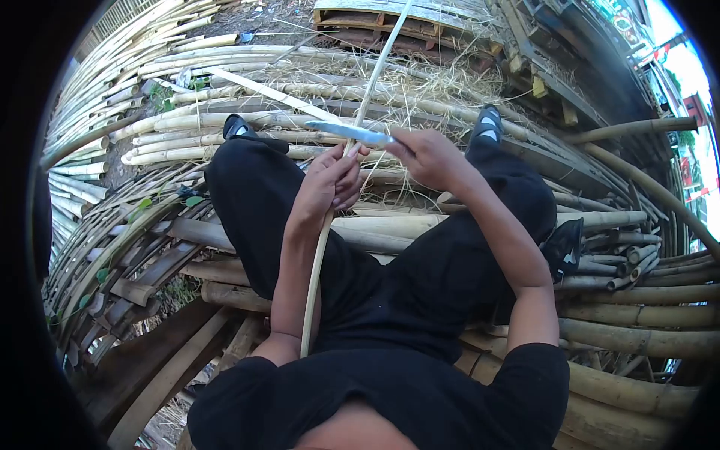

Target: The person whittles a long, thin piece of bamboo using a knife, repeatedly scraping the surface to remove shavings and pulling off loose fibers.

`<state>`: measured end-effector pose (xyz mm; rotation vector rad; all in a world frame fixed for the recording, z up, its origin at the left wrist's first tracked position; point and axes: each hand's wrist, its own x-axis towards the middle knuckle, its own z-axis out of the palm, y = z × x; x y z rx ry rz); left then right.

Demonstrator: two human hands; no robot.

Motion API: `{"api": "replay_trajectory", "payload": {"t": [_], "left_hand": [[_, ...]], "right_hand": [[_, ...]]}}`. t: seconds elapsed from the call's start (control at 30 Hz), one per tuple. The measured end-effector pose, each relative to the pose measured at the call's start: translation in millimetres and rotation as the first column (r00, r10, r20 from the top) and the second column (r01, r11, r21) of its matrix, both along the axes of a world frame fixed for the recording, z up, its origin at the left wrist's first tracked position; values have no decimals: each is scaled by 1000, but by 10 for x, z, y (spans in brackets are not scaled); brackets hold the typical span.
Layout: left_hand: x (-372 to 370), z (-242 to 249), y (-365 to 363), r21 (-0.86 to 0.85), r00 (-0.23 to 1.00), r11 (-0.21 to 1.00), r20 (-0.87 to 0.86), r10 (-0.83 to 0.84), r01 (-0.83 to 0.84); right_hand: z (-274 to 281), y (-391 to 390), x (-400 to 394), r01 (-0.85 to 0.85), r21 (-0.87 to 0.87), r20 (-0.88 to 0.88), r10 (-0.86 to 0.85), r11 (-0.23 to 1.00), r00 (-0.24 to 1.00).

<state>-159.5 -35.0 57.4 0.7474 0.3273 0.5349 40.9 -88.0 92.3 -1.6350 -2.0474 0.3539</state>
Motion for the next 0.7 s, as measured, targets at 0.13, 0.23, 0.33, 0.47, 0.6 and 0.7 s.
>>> {"api": "replay_trajectory", "payload": {"t": [0.13,0.23,0.33,0.47,0.6,0.7], "left_hand": [[21,-30,-3,-71,996,997,90,-4,10],[7,-20,18,-73,995,997,104,-4,12],[0,-41,-2,-96,998,995,70,3,4],[-3,41,-7,-101,998,995,58,31,-25],[23,-64,-36,-174,999,985,32,-6,12],[18,0,14,-180,996,984,91,10,7]], "right_hand": [[1,58,95,92,-51,172,-82,994,982],[-181,2,25,30,-44,117,-24,999,993],[-55,108,146,99,-83,181,-83,992,980],[-159,26,-5,24,-101,50,-19,995,999],[3,124,98,109,-73,222,-91,991,971],[-22,91,25,103,-100,107,-93,990,990]]}}
